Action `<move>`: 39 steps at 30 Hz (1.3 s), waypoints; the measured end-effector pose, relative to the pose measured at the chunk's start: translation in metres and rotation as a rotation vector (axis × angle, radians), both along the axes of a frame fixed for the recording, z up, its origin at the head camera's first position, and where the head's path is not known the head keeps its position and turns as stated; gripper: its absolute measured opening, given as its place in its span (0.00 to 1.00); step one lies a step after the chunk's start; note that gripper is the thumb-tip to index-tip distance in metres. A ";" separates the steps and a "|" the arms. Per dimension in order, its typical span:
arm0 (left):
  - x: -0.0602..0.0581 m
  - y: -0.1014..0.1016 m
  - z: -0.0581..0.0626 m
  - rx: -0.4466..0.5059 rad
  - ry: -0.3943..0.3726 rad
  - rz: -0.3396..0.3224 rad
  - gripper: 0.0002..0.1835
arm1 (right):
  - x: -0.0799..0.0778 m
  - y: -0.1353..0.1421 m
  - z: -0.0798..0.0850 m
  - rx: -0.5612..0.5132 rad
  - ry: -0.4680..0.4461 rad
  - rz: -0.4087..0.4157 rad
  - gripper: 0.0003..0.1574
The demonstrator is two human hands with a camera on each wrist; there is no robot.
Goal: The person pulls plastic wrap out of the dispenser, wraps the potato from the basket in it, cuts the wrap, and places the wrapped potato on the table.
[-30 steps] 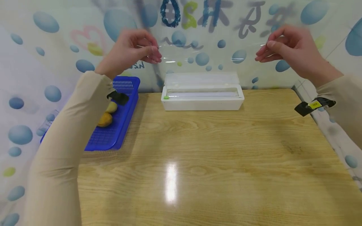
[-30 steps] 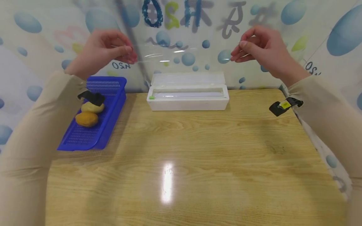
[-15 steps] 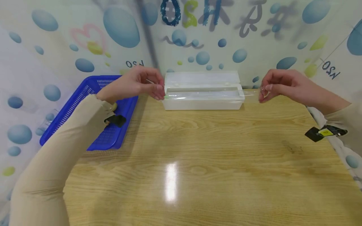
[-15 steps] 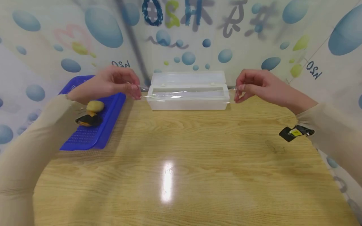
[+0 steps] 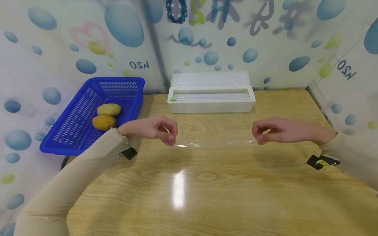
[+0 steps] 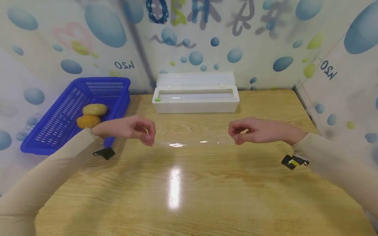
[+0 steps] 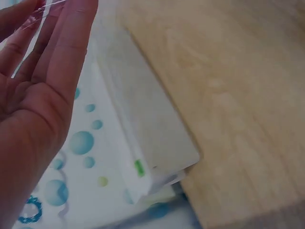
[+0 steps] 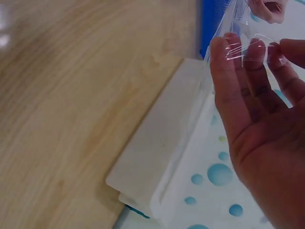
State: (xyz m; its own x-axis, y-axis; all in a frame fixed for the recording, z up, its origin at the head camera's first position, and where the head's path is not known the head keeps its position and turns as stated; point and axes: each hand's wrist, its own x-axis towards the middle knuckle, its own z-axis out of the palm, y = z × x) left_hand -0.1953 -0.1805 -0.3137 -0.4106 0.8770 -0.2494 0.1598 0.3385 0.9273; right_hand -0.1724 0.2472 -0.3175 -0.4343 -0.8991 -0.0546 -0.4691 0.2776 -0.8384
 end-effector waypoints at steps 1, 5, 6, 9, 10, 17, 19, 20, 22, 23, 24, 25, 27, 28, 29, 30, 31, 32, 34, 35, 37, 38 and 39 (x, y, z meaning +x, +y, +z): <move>0.001 0.000 -0.007 -0.008 0.005 -0.016 0.03 | 0.001 -0.002 -0.005 0.020 0.016 0.010 0.08; 0.009 0.003 -0.034 -0.023 0.083 -0.092 0.03 | 0.006 -0.008 -0.025 0.079 0.061 0.046 0.08; 0.011 0.004 -0.039 -0.028 0.111 -0.106 0.03 | 0.007 -0.009 -0.030 0.087 0.062 0.055 0.08; 0.017 0.005 -0.055 -0.035 0.193 -0.139 0.04 | 0.012 -0.014 -0.045 0.103 0.081 0.074 0.08; 0.018 0.005 -0.060 -0.036 0.218 -0.151 0.05 | 0.013 -0.015 -0.049 0.106 0.093 0.077 0.08; 0.030 0.009 -0.081 -0.120 0.460 -0.188 0.09 | 0.020 -0.017 -0.077 0.052 0.167 0.050 0.08; 0.035 0.009 -0.083 -0.144 0.551 -0.196 0.09 | 0.022 -0.016 -0.083 0.036 0.214 0.049 0.09; 0.038 0.010 -0.084 -0.151 0.590 -0.199 0.08 | 0.024 -0.015 -0.085 0.032 0.243 0.049 0.10; 0.043 0.009 -0.087 -0.121 0.679 -0.213 0.09 | 0.026 -0.012 -0.089 0.028 0.300 0.051 0.11; 0.045 0.009 -0.088 -0.101 0.716 -0.220 0.09 | 0.028 -0.011 -0.090 0.027 0.326 0.051 0.11; 0.047 0.009 -0.089 -0.087 0.746 -0.222 0.09 | 0.029 -0.010 -0.092 0.034 0.343 0.051 0.10; 0.049 0.009 -0.091 -0.073 0.771 -0.223 0.10 | 0.031 -0.009 -0.094 0.040 0.368 0.051 0.09; 0.052 0.009 -0.097 -0.062 0.842 -0.225 0.11 | 0.033 -0.009 -0.099 0.054 0.420 0.053 0.09; 0.054 0.009 -0.098 -0.071 0.870 -0.223 0.11 | 0.034 -0.009 -0.101 0.061 0.450 0.057 0.09; 0.056 0.009 -0.100 -0.091 0.896 -0.219 0.11 | 0.035 -0.009 -0.103 0.075 0.486 0.060 0.08; 0.057 0.010 -0.102 -0.109 0.925 -0.216 0.10 | 0.036 -0.009 -0.105 0.090 0.521 0.065 0.08; 0.059 0.010 -0.103 -0.127 0.952 -0.213 0.10 | 0.037 -0.009 -0.107 0.099 0.555 0.067 0.09; 0.061 0.010 -0.103 -0.149 0.981 -0.212 0.09 | 0.038 -0.010 -0.109 0.108 0.579 0.070 0.09; 0.064 0.010 -0.102 -0.190 1.010 -0.203 0.07 | 0.041 -0.010 -0.111 0.118 0.621 0.073 0.10; 0.066 0.010 -0.102 -0.211 1.025 -0.202 0.06 | 0.042 -0.011 -0.112 0.119 0.639 0.075 0.11; 0.069 0.010 -0.099 -0.240 1.046 -0.204 0.05 | 0.043 -0.011 -0.112 0.116 0.671 0.073 0.11; 0.071 0.010 -0.098 -0.249 1.054 -0.206 0.05 | 0.044 -0.011 -0.112 0.116 0.683 0.073 0.12; 0.072 0.010 -0.098 -0.254 1.067 -0.206 0.05 | 0.045 -0.011 -0.112 0.115 0.696 0.073 0.12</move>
